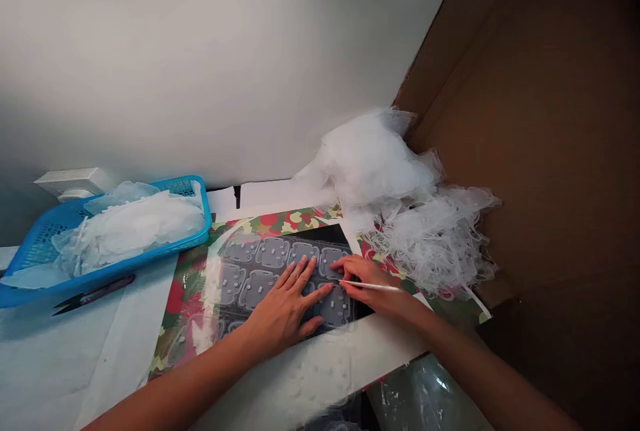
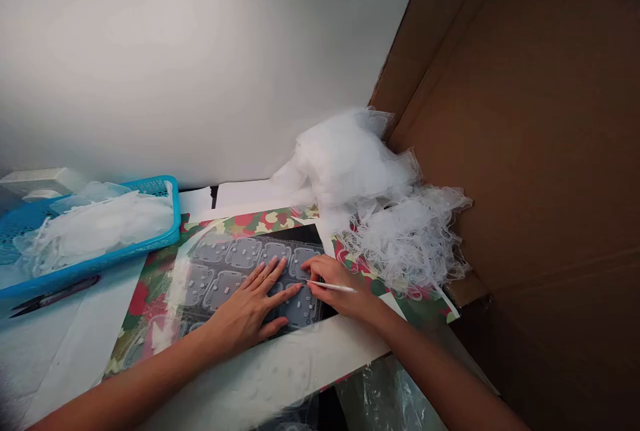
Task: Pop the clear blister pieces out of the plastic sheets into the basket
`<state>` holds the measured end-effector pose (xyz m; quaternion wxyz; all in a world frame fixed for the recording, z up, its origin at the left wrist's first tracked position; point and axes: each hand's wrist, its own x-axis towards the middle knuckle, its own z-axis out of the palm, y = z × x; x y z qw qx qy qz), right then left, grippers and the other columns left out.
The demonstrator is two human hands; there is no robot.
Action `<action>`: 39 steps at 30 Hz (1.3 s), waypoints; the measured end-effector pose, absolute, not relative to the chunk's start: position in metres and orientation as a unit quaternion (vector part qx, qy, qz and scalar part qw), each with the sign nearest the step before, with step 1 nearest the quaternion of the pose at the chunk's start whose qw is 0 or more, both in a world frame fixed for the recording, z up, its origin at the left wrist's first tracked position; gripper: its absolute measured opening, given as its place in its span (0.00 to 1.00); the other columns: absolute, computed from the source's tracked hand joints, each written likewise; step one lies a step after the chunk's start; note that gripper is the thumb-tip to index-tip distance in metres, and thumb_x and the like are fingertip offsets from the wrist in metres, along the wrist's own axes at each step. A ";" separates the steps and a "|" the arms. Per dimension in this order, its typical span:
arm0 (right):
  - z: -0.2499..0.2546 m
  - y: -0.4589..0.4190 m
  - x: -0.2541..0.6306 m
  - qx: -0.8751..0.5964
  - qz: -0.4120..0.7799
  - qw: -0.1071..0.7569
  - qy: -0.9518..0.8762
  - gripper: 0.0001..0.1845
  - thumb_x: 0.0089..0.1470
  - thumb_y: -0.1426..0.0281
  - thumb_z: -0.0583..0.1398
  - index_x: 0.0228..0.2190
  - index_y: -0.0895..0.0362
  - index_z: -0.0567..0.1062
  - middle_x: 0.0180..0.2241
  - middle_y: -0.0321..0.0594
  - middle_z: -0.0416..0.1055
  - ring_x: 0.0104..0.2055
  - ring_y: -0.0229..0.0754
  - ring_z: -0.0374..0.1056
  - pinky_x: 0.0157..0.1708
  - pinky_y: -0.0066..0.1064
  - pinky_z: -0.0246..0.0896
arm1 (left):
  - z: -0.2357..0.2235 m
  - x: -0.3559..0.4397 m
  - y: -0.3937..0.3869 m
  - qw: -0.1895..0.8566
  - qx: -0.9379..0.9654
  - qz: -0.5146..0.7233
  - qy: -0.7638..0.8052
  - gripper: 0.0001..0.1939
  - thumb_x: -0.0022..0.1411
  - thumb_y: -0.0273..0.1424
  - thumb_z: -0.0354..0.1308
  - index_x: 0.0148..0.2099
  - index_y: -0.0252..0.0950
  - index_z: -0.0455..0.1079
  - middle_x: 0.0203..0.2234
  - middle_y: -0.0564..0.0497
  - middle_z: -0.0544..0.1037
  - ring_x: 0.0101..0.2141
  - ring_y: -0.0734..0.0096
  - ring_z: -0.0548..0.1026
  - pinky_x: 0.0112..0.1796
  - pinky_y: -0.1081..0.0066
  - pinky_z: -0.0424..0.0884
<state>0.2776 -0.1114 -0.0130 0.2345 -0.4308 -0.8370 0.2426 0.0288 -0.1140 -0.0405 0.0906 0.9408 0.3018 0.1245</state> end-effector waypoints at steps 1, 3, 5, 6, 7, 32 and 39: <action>-0.017 -0.112 0.277 -0.420 0.207 0.233 -0.852 0.06 0.58 0.75 0.57 0.29 0.55 0.69 0.49 0.42 0.73 0.50 0.46 0.68 0.47 0.38 0.65 | -0.040 0.029 -0.114 0.091 0.940 0.125 0.305 0.31 0.66 0.43 0.55 0.68 0.51 0.53 0.70 0.48 0.28 0.67 0.44 0.43 0.62 0.46 0.51; -0.026 -0.114 0.272 -0.393 0.121 0.231 -0.882 0.06 0.59 0.76 0.56 0.34 0.55 0.72 0.48 0.45 0.74 0.51 0.49 0.68 0.49 0.43 0.64 | -0.040 0.029 -0.115 0.091 0.938 0.127 0.311 0.31 0.65 0.43 0.56 0.68 0.53 0.54 0.70 0.50 0.24 0.67 0.39 0.41 0.62 0.45 0.52; -0.030 -0.114 0.269 -0.382 0.065 0.235 -0.891 0.10 0.61 0.76 0.54 0.41 0.56 0.73 0.45 0.46 0.76 0.50 0.49 0.69 0.49 0.44 0.63 | -0.040 0.030 -0.115 0.092 0.934 0.132 0.319 0.32 0.64 0.42 0.58 0.67 0.56 0.54 0.69 0.51 0.20 0.67 0.35 0.40 0.61 0.42 0.52; -0.029 -0.113 0.269 -0.395 0.061 0.246 -0.883 0.12 0.62 0.76 0.53 0.43 0.56 0.73 0.44 0.46 0.77 0.49 0.49 0.70 0.48 0.43 0.64 | -0.040 0.031 -0.115 0.092 0.932 0.134 0.324 0.32 0.63 0.42 0.58 0.67 0.57 0.54 0.69 0.52 0.20 0.66 0.33 0.40 0.60 0.41 0.52; -0.027 -0.111 0.272 -0.422 0.073 0.265 -0.864 0.12 0.62 0.74 0.52 0.44 0.56 0.73 0.42 0.45 0.77 0.46 0.47 0.71 0.47 0.40 0.65 | -0.040 0.031 -0.115 0.093 0.930 0.137 0.328 0.32 0.63 0.42 0.59 0.67 0.58 0.54 0.69 0.52 0.20 0.66 0.31 0.39 0.60 0.40 0.53; 0.009 -0.080 0.294 -0.497 0.581 0.383 -0.519 0.15 0.48 0.60 0.64 0.22 0.56 0.67 0.36 0.40 0.76 0.34 0.39 0.64 0.35 0.31 0.56 | -0.018 0.080 -0.060 0.493 0.726 0.260 0.404 0.05 0.57 0.31 0.55 0.36 0.36 0.68 0.26 0.56 0.72 0.19 0.76 0.71 0.22 0.76 0.66; 0.001 -0.074 0.280 -0.560 0.496 0.367 -0.553 0.18 0.45 0.60 0.65 0.20 0.55 0.62 0.17 0.28 0.59 0.20 0.33 0.51 0.21 0.26 0.41 | -0.009 0.080 -0.074 0.387 0.780 0.280 0.403 0.04 0.60 0.28 0.54 0.33 0.37 0.70 0.26 0.52 0.74 0.27 0.70 0.72 0.30 0.73 0.66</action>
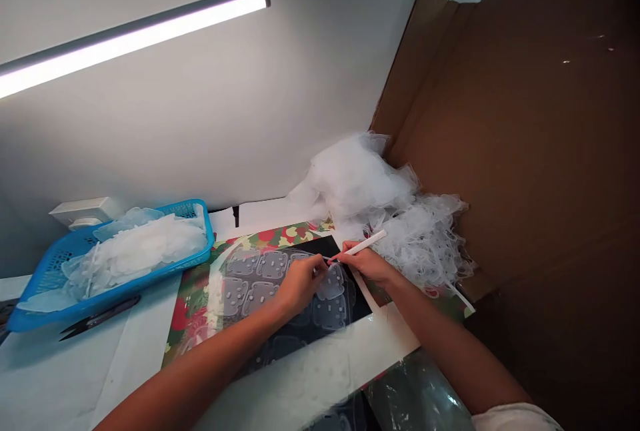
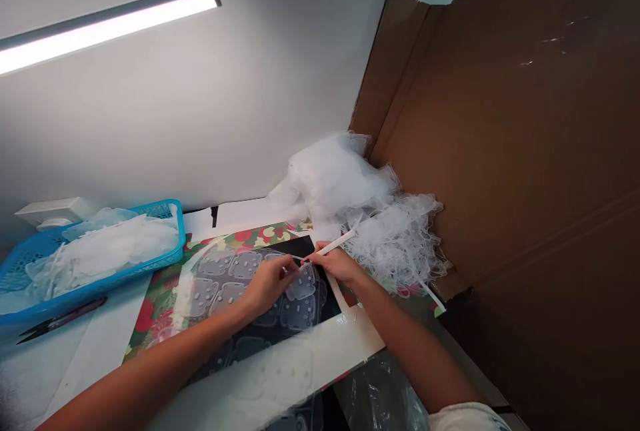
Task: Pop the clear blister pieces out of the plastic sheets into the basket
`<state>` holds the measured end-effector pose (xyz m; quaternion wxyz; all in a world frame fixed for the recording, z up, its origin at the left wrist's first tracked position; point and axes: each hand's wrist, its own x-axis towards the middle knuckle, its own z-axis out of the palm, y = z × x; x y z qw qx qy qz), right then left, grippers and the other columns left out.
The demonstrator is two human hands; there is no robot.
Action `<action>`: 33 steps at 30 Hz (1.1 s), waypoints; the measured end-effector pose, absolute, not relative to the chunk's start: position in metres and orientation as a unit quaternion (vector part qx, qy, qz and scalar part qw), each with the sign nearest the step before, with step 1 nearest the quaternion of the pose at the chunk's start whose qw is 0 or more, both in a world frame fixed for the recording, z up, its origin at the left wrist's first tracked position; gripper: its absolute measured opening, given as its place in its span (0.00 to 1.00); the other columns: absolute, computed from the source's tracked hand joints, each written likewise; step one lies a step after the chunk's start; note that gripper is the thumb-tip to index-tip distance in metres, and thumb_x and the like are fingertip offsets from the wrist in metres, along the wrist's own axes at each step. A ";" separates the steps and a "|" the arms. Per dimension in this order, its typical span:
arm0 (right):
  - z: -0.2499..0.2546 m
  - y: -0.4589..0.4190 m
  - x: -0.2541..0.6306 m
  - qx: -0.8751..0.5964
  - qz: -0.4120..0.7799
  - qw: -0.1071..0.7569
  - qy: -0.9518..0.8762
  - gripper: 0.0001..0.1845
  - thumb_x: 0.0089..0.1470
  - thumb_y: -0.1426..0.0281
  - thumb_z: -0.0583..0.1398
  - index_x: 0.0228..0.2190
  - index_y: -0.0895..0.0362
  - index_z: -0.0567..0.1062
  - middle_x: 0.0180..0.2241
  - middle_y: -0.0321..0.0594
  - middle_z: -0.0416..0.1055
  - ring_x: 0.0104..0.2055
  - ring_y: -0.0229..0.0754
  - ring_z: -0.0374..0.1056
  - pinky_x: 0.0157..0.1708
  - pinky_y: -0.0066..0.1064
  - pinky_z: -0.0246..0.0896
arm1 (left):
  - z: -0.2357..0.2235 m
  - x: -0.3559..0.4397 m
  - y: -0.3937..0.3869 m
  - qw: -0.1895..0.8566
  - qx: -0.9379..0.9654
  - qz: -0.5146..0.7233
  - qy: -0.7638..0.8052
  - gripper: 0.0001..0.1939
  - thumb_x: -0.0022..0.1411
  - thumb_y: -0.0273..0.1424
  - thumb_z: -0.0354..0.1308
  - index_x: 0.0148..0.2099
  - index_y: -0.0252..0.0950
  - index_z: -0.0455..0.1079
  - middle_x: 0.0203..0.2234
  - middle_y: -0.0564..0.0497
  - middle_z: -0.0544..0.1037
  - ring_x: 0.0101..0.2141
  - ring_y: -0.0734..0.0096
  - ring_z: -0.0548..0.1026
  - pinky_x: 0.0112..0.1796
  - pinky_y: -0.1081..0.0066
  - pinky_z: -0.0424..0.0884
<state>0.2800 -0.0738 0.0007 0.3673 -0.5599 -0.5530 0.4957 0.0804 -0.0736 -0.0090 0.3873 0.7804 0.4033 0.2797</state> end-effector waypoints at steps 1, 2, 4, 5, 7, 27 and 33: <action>-0.001 -0.073 0.282 -0.585 0.463 0.377 -0.549 0.18 0.45 0.61 0.64 0.20 0.55 0.61 0.16 0.27 0.58 0.19 0.33 0.50 0.20 0.26 0.40 | -0.008 0.077 -0.078 0.368 0.797 0.284 0.387 0.06 0.61 0.28 0.53 0.32 0.37 0.69 0.28 0.51 0.75 0.30 0.69 0.73 0.33 0.72 0.67; -0.003 -0.071 0.286 -0.604 0.436 0.386 -0.544 0.18 0.45 0.61 0.64 0.19 0.54 0.61 0.16 0.28 0.59 0.19 0.32 0.50 0.19 0.26 0.40 | -0.007 0.071 -0.083 0.346 0.818 0.288 0.358 0.07 0.62 0.27 0.52 0.32 0.37 0.69 0.30 0.50 0.75 0.33 0.67 0.73 0.36 0.71 0.67; -0.002 -0.070 0.296 -0.616 0.419 0.399 -0.534 0.17 0.45 0.61 0.63 0.20 0.54 0.61 0.21 0.32 0.67 0.21 0.33 0.55 0.19 0.26 0.44 | -0.005 0.054 -0.092 0.301 0.854 0.304 0.296 0.10 0.64 0.26 0.48 0.35 0.37 0.69 0.34 0.48 0.76 0.38 0.66 0.73 0.41 0.69 0.67; 0.000 -0.070 0.301 -0.611 0.423 0.408 -0.530 0.16 0.45 0.61 0.62 0.20 0.54 0.62 0.25 0.35 0.71 0.23 0.35 0.59 0.20 0.26 0.48 | -0.003 0.043 -0.095 0.283 0.859 0.315 0.288 0.11 0.65 0.25 0.45 0.37 0.38 0.69 0.35 0.48 0.76 0.38 0.67 0.73 0.41 0.69 0.67; 0.005 -0.072 0.308 -0.595 0.418 0.447 -0.521 0.14 0.46 0.61 0.62 0.20 0.54 0.63 0.32 0.39 0.75 0.29 0.38 0.66 0.26 0.28 0.57 | 0.000 0.022 -0.096 0.263 0.840 0.330 0.341 0.13 0.65 0.23 0.42 0.39 0.38 0.67 0.35 0.49 0.75 0.37 0.69 0.72 0.39 0.70 0.68; -0.005 -0.098 0.223 -0.462 0.317 0.317 -0.766 0.07 0.54 0.72 0.59 0.25 0.53 0.70 0.40 0.38 0.74 0.40 0.43 0.69 0.41 0.34 0.61 | -0.014 -0.007 -0.114 0.076 0.905 0.055 0.415 0.24 0.69 0.42 0.46 0.64 0.48 0.61 0.67 0.40 0.53 0.35 0.56 0.79 0.34 0.59 0.75; -0.012 -0.105 0.221 -0.451 0.286 0.274 -0.800 0.07 0.56 0.74 0.56 0.26 0.54 0.69 0.46 0.43 0.73 0.48 0.47 0.68 0.48 0.39 0.62 | -0.012 -0.008 -0.113 0.090 0.910 0.044 0.403 0.23 0.69 0.41 0.47 0.64 0.50 0.62 0.68 0.38 0.52 0.35 0.54 0.80 0.34 0.58 0.74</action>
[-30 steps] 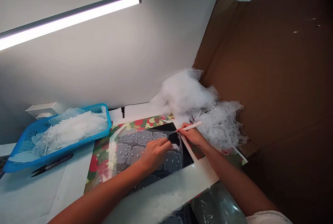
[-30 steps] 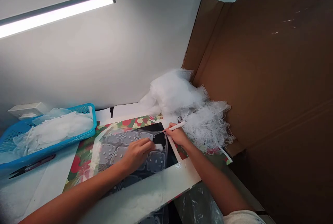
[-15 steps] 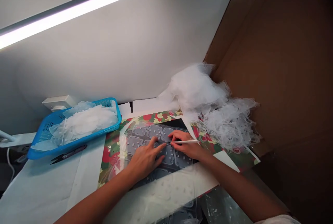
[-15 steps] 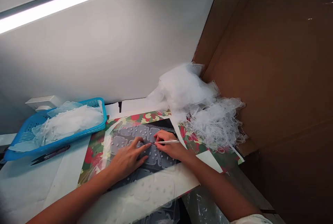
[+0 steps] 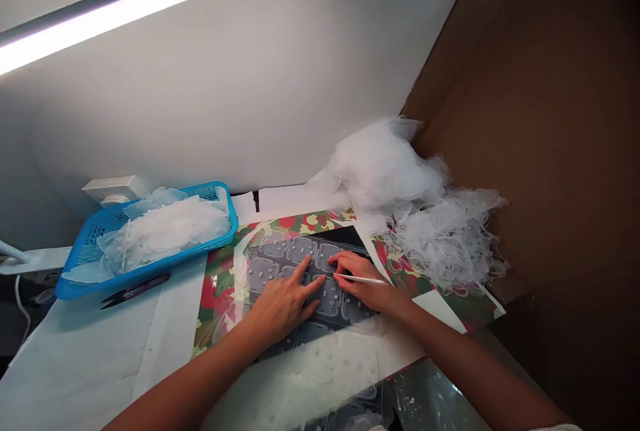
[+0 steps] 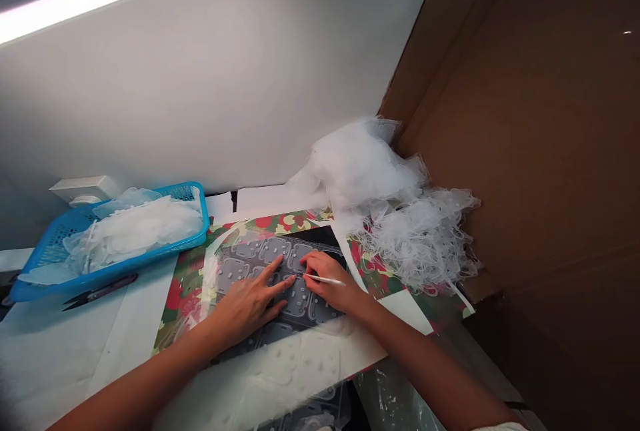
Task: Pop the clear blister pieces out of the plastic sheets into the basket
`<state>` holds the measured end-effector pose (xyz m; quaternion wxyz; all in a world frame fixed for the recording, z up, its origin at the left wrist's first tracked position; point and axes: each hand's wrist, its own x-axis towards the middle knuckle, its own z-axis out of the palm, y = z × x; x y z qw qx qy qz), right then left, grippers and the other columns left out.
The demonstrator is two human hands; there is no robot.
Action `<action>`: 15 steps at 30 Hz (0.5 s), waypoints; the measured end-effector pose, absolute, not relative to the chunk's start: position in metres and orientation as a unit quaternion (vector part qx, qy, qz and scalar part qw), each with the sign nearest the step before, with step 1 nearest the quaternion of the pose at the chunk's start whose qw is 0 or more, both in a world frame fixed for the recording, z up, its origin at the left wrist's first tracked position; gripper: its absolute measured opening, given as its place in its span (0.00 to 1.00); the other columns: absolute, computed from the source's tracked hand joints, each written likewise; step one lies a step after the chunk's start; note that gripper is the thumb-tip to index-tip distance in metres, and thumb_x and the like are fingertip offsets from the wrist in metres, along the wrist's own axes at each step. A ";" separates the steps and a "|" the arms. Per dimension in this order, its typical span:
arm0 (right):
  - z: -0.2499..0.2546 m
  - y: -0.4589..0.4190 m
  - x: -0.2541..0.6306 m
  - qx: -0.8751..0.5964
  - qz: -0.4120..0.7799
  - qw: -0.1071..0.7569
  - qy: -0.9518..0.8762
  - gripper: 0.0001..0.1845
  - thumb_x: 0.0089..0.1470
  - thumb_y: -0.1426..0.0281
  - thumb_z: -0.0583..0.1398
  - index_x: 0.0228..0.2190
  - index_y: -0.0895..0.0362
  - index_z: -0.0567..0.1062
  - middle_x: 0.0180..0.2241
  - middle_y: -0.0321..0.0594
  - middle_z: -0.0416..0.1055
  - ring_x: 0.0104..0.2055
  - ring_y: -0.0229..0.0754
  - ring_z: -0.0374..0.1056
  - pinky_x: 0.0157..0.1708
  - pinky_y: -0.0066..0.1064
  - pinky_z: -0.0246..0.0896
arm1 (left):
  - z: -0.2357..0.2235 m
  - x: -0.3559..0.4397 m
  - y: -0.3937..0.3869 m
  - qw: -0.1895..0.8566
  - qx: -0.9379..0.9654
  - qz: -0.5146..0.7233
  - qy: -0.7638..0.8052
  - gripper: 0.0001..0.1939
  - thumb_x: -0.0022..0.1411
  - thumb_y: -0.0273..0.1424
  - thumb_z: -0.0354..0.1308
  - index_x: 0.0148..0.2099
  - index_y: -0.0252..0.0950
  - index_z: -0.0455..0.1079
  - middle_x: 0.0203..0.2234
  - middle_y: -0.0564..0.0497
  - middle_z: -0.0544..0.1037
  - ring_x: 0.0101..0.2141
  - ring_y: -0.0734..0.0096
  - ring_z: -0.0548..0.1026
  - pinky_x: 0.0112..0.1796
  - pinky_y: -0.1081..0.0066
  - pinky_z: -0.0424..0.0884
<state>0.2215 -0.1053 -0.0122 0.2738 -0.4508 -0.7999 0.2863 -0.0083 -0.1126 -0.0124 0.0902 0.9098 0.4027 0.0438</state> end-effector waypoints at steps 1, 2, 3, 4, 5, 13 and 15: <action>-0.015 -0.106 0.220 -0.445 0.266 0.273 -0.810 0.06 0.57 0.74 0.56 0.28 0.54 0.70 0.46 0.44 0.73 0.50 0.49 0.67 0.50 0.41 0.61 | -0.012 -0.008 -0.112 0.089 0.911 0.039 0.401 0.23 0.69 0.41 0.47 0.64 0.50 0.61 0.68 0.38 0.51 0.35 0.54 0.80 0.33 0.58 0.74; -0.018 -0.106 0.218 -0.439 0.244 0.276 -0.819 0.06 0.57 0.73 0.55 0.31 0.54 0.72 0.45 0.45 0.74 0.50 0.50 0.67 0.51 0.42 0.61 | -0.012 -0.008 -0.112 0.090 0.911 0.036 0.400 0.23 0.69 0.41 0.46 0.65 0.51 0.61 0.68 0.38 0.50 0.34 0.54 0.80 0.33 0.58 0.74; -0.020 -0.105 0.217 -0.436 0.228 0.281 -0.824 0.07 0.58 0.72 0.55 0.34 0.54 0.73 0.44 0.46 0.74 0.49 0.51 0.68 0.51 0.43 0.61 | -0.012 -0.008 -0.112 0.094 0.911 0.036 0.400 0.23 0.69 0.41 0.46 0.65 0.51 0.60 0.68 0.38 0.50 0.34 0.54 0.80 0.33 0.58 0.74; -0.021 -0.103 0.218 -0.441 0.221 0.290 -0.820 0.08 0.59 0.71 0.54 0.36 0.53 0.74 0.43 0.46 0.75 0.47 0.50 0.69 0.50 0.43 0.61 | -0.012 -0.008 -0.112 0.100 0.910 0.039 0.400 0.23 0.69 0.41 0.46 0.65 0.52 0.61 0.68 0.38 0.50 0.34 0.55 0.80 0.33 0.58 0.74; -0.021 -0.100 0.221 -0.461 0.220 0.306 -0.803 0.10 0.60 0.69 0.53 0.38 0.53 0.74 0.41 0.45 0.76 0.44 0.49 0.70 0.47 0.41 0.62 | -0.012 -0.008 -0.112 0.106 0.908 0.044 0.403 0.23 0.69 0.41 0.46 0.64 0.52 0.61 0.68 0.38 0.50 0.33 0.55 0.80 0.34 0.58 0.74; -0.009 -0.074 0.293 -0.649 0.236 0.519 -0.503 0.18 0.51 0.56 0.61 0.21 0.54 0.64 0.20 0.33 0.67 0.25 0.39 0.62 0.27 0.30 0.56 | 0.000 -0.009 -0.105 0.179 0.882 0.059 0.431 0.21 0.67 0.44 0.49 0.58 0.49 0.70 0.66 0.41 0.58 0.33 0.61 0.80 0.34 0.65 0.72; -0.005 -0.084 0.290 -0.616 0.297 0.511 -0.521 0.17 0.52 0.56 0.61 0.22 0.54 0.65 0.24 0.35 0.71 0.28 0.41 0.66 0.29 0.31 0.59 | 0.008 -0.001 -0.091 0.229 0.855 0.109 0.452 0.22 0.67 0.46 0.46 0.47 0.42 0.78 0.55 0.42 0.72 0.33 0.62 0.79 0.35 0.67 0.70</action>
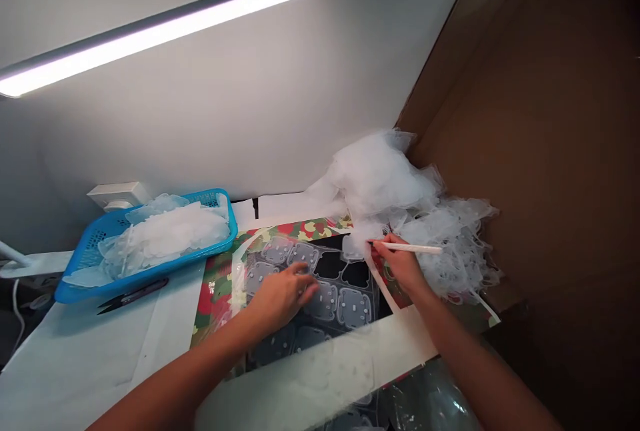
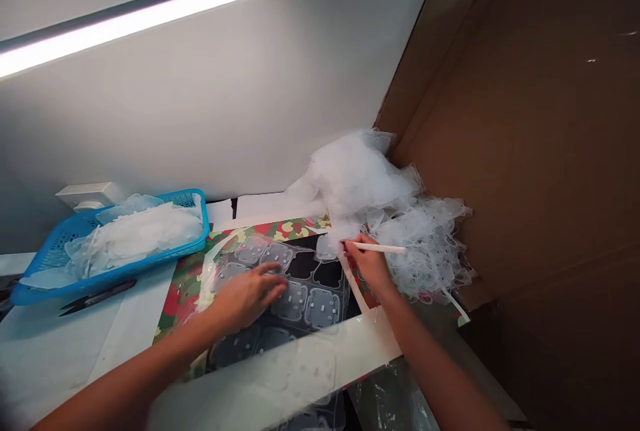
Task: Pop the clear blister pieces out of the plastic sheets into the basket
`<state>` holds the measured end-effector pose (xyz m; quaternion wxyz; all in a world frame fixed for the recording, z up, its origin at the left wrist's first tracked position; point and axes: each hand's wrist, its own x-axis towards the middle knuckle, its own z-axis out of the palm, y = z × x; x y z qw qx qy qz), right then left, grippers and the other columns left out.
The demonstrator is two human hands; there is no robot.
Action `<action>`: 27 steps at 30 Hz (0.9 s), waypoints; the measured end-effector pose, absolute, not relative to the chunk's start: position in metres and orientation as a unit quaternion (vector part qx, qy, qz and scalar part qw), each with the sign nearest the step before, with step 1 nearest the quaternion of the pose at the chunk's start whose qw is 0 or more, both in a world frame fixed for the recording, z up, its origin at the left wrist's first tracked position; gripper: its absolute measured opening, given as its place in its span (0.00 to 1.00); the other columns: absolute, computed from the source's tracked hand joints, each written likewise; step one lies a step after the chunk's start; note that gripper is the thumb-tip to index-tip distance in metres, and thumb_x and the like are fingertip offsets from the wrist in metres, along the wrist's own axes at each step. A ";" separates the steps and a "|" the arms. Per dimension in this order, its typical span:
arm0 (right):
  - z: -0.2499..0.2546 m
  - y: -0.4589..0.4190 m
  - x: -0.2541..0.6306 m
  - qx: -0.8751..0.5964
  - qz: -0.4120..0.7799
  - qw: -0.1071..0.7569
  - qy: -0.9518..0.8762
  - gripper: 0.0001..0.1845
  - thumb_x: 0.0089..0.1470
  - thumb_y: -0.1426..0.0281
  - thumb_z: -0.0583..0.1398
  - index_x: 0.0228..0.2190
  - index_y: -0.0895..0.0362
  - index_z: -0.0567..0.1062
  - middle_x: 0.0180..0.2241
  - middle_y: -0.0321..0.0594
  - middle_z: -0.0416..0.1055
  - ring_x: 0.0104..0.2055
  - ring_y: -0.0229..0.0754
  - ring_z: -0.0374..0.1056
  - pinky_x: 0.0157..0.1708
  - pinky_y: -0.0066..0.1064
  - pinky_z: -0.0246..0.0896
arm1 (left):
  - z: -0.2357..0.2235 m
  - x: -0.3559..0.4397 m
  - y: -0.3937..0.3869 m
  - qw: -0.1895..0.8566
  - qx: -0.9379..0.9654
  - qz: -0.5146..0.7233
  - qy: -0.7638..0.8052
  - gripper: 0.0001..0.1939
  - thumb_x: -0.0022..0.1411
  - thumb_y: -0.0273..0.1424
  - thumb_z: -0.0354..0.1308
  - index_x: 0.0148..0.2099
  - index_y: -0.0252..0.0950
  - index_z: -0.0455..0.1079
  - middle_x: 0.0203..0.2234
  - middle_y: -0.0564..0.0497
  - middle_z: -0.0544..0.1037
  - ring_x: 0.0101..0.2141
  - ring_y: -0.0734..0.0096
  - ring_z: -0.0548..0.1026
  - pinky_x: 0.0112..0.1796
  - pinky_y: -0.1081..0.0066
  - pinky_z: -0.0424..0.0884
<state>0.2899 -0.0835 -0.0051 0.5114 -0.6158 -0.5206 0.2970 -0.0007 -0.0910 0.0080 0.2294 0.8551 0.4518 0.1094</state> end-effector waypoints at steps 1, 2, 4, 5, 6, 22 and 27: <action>-0.002 -0.091 0.283 -0.597 0.316 0.497 -0.545 0.16 0.53 0.57 0.61 0.23 0.54 0.66 0.28 0.36 0.75 0.31 0.42 0.68 0.32 0.31 0.60 | 0.012 0.005 -0.082 0.273 0.830 0.136 0.466 0.27 0.68 0.48 0.42 0.42 0.38 0.79 0.46 0.42 0.78 0.32 0.63 0.78 0.34 0.69 0.69; 0.002 -0.098 0.275 -0.581 0.327 0.478 -0.572 0.15 0.54 0.58 0.60 0.24 0.54 0.68 0.33 0.38 0.77 0.34 0.43 0.69 0.34 0.32 0.61 | 0.015 0.012 -0.072 0.330 0.800 0.154 0.477 0.33 0.69 0.49 0.38 0.37 0.36 0.79 0.37 0.43 0.80 0.29 0.65 0.76 0.32 0.70 0.69; 0.012 -0.109 0.258 -0.550 0.344 0.426 -0.630 0.13 0.56 0.59 0.59 0.26 0.53 0.69 0.39 0.39 0.78 0.37 0.44 0.70 0.39 0.34 0.61 | 0.017 0.026 -0.053 0.443 0.744 0.150 0.478 0.40 0.68 0.53 0.31 0.34 0.32 0.79 0.23 0.45 0.77 0.22 0.68 0.71 0.26 0.71 0.65; 0.016 -0.111 0.251 -0.535 0.359 0.403 -0.650 0.12 0.56 0.60 0.59 0.26 0.53 0.70 0.41 0.39 0.78 0.38 0.44 0.70 0.40 0.35 0.61 | 0.016 0.032 -0.046 0.480 0.728 0.138 0.469 0.41 0.67 0.54 0.32 0.33 0.32 0.79 0.19 0.47 0.76 0.19 0.69 0.68 0.23 0.72 0.63; 0.019 -0.111 0.246 -0.522 0.378 0.389 -0.658 0.12 0.57 0.60 0.59 0.26 0.54 0.71 0.41 0.40 0.78 0.39 0.44 0.70 0.41 0.36 0.61 | 0.014 0.037 -0.040 0.496 0.725 0.128 0.461 0.38 0.65 0.54 0.36 0.33 0.31 0.79 0.18 0.48 0.75 0.18 0.71 0.66 0.22 0.72 0.61; -0.006 -0.058 0.240 -0.564 0.432 0.358 -0.606 0.18 0.46 0.58 0.64 0.20 0.55 0.64 0.18 0.28 0.61 0.23 0.35 0.57 0.25 0.27 0.45 | -0.002 0.036 -0.070 0.249 0.825 0.200 0.466 0.08 0.63 0.36 0.56 0.36 0.41 0.76 0.31 0.49 0.79 0.38 0.60 0.72 0.36 0.69 0.64; -0.008 -0.046 0.261 -0.600 0.370 0.386 -0.595 0.12 0.47 0.62 0.61 0.21 0.55 0.66 0.28 0.36 0.73 0.29 0.38 0.64 0.30 0.30 0.54 | 0.012 -0.008 -0.080 0.228 0.830 0.265 0.435 0.15 0.67 0.30 0.46 0.40 0.41 0.75 0.34 0.49 0.77 0.37 0.66 0.72 0.37 0.71 0.66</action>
